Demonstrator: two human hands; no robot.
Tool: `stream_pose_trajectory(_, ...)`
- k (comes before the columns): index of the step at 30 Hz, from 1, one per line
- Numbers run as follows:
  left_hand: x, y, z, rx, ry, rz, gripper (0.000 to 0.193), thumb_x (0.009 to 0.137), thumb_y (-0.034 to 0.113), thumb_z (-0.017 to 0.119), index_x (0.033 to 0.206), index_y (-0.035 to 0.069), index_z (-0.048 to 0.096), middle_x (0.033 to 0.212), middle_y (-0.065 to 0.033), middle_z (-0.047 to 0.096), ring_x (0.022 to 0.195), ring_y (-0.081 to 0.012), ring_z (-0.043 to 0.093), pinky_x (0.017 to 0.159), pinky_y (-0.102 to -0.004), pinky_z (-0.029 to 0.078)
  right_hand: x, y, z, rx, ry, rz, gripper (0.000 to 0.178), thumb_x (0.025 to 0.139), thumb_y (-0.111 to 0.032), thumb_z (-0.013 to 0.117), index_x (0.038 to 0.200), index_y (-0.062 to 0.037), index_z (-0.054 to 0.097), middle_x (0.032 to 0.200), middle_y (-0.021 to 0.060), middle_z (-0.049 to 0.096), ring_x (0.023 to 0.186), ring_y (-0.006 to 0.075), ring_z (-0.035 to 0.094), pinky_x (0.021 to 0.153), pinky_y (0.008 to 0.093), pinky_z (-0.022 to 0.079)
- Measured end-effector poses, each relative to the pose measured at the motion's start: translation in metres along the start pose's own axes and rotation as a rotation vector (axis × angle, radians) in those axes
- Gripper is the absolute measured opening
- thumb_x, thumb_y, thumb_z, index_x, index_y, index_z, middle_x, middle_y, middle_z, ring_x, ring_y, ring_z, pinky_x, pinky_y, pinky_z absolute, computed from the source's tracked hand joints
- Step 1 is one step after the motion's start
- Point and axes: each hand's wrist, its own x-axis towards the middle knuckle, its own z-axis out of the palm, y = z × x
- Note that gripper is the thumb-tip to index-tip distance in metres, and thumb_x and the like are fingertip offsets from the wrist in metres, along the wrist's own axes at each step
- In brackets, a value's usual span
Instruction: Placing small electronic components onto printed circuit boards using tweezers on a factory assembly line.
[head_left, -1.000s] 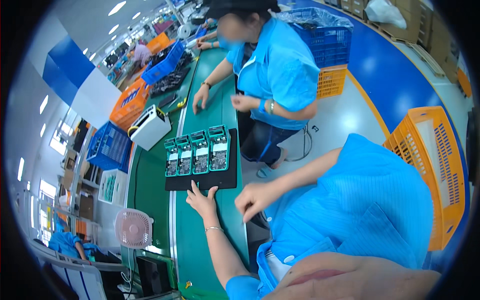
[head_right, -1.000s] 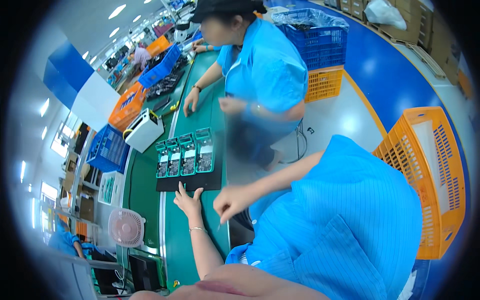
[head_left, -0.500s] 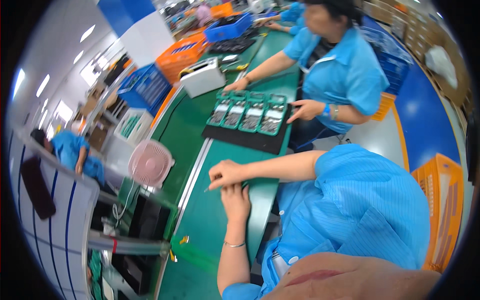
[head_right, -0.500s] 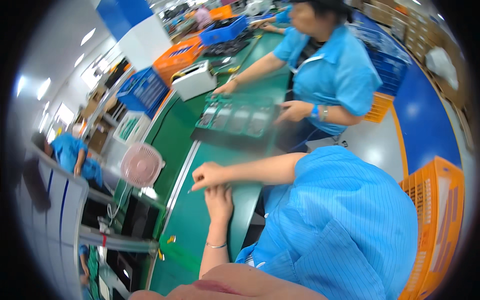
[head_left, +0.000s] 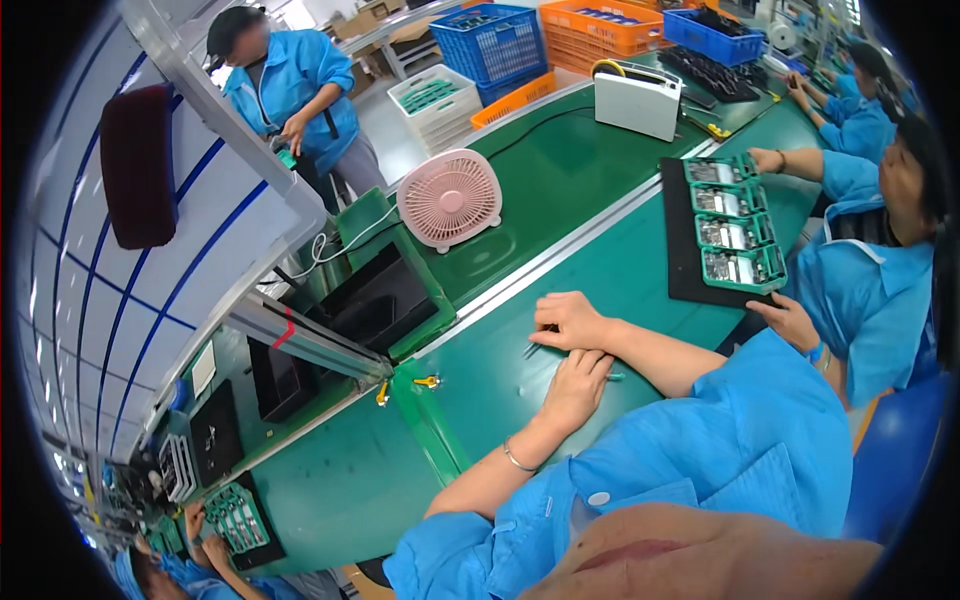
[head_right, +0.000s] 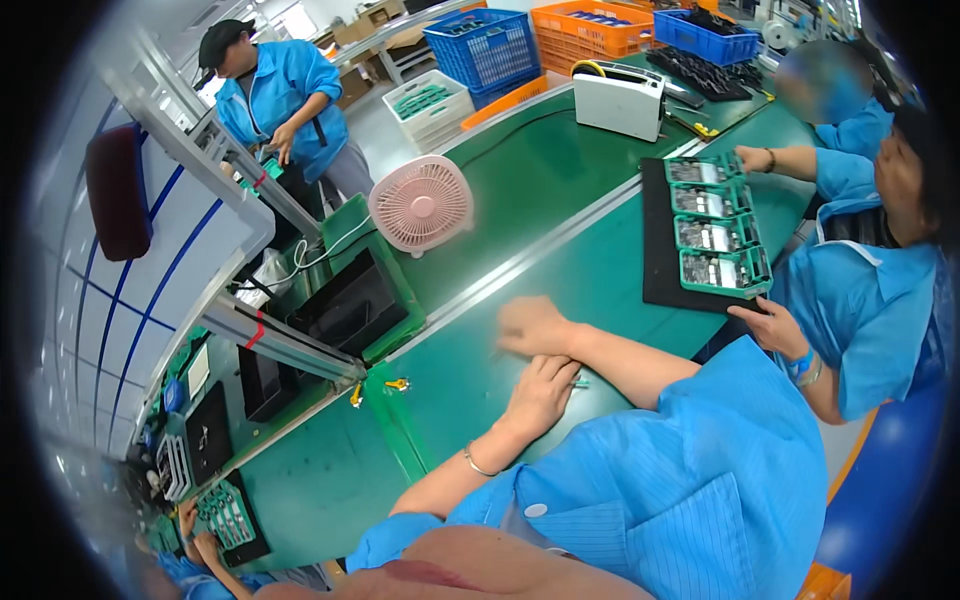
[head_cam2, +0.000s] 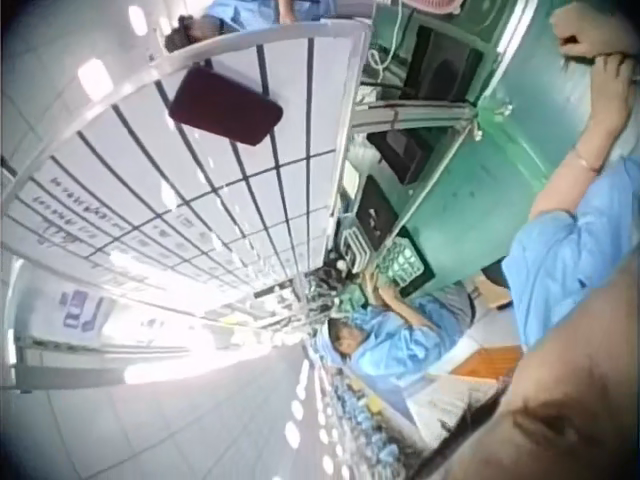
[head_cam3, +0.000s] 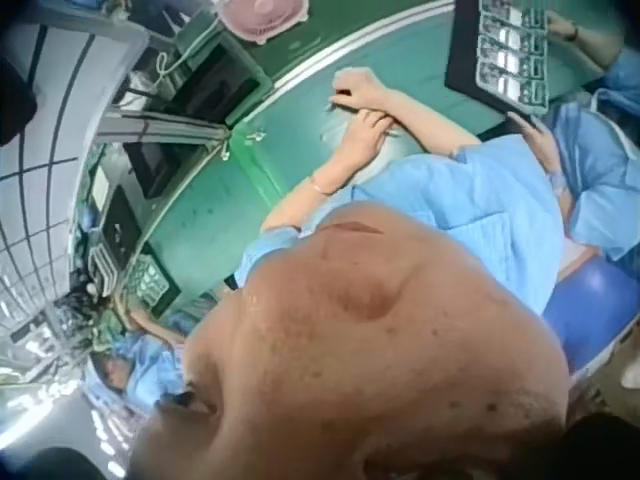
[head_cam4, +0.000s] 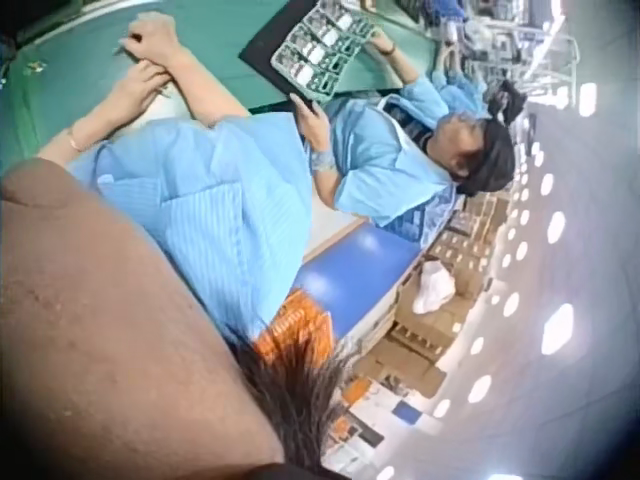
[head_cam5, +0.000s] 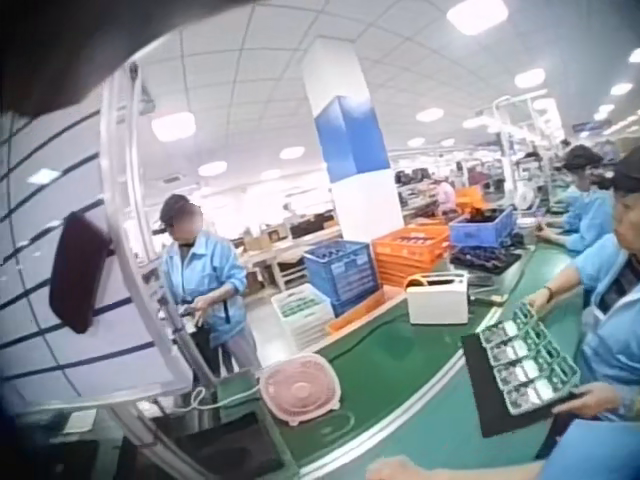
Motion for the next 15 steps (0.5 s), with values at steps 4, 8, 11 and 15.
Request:
stream_pose_trajectory(4, -0.007, -0.006, -0.003, -0.017, 0.04, 0.055, 0.026, 0.079, 0.0, 0.071, 0.105, 0.003, 0.072, 0.102, -0.0137, 0.07, 0.093, -0.0333, 0.066, 0.082, -0.0437, 0.053, 0.007, -0.012, 0.003, 0.022, -0.012, -0.05, 0.027, 0.078, -0.028, 0.083, 0.082, -0.0091, 0.065, 0.088, 0.0048, 0.06, 0.09, 0.0282, 0.057, 0.072, 0.0411, 0.051)
stream_pose_trajectory(8, 0.007, 0.028, -0.048, 0.125, 0.263, 0.062, 0.031, 0.076, -0.001, 0.072, 0.105, 0.007, 0.072, 0.094, -0.0072, 0.072, 0.086, -0.0285, 0.068, 0.073, -0.0397, 0.049, 0.006, -0.024, -0.021, 0.162, 0.153, -0.082, 0.02, 0.08, -0.02, 0.083, 0.087, -0.008, 0.069, 0.09, 0.0052, 0.066, 0.088, 0.0265, 0.061, 0.071, 0.0375, 0.051)
stream_pose_trajectory(11, 0.025, 0.08, -0.123, 0.237, 0.616, 0.009, 0.03, 0.073, -0.008, 0.062, 0.097, 0.004, 0.074, 0.085, -0.0082, 0.071, 0.076, -0.0237, 0.066, 0.069, -0.0349, 0.05, -0.009, -0.064, -0.102, 0.375, 0.308, -0.113, 0.018, 0.082, -0.014, 0.083, 0.091, -0.0042, 0.072, 0.091, 0.0068, 0.068, 0.084, 0.0193, 0.063, 0.069, 0.0308, 0.05)
stream_pose_trajectory(15, -0.001, 0.183, -0.239, 0.523, 0.958, 0.24, 0.02, 0.102, 0.015, 0.051, 0.103, -0.004, 0.058, 0.107, -0.0237, 0.066, 0.084, -0.0274, 0.062, 0.072, -0.0364, 0.054, -0.039, -0.158, -0.264, 0.342, 0.658, -0.526, 0.039, 0.083, -0.024, 0.083, 0.109, 0.0003, 0.069, 0.099, 0.0164, 0.069, 0.086, 0.0299, 0.065, 0.076, 0.0402, 0.051)
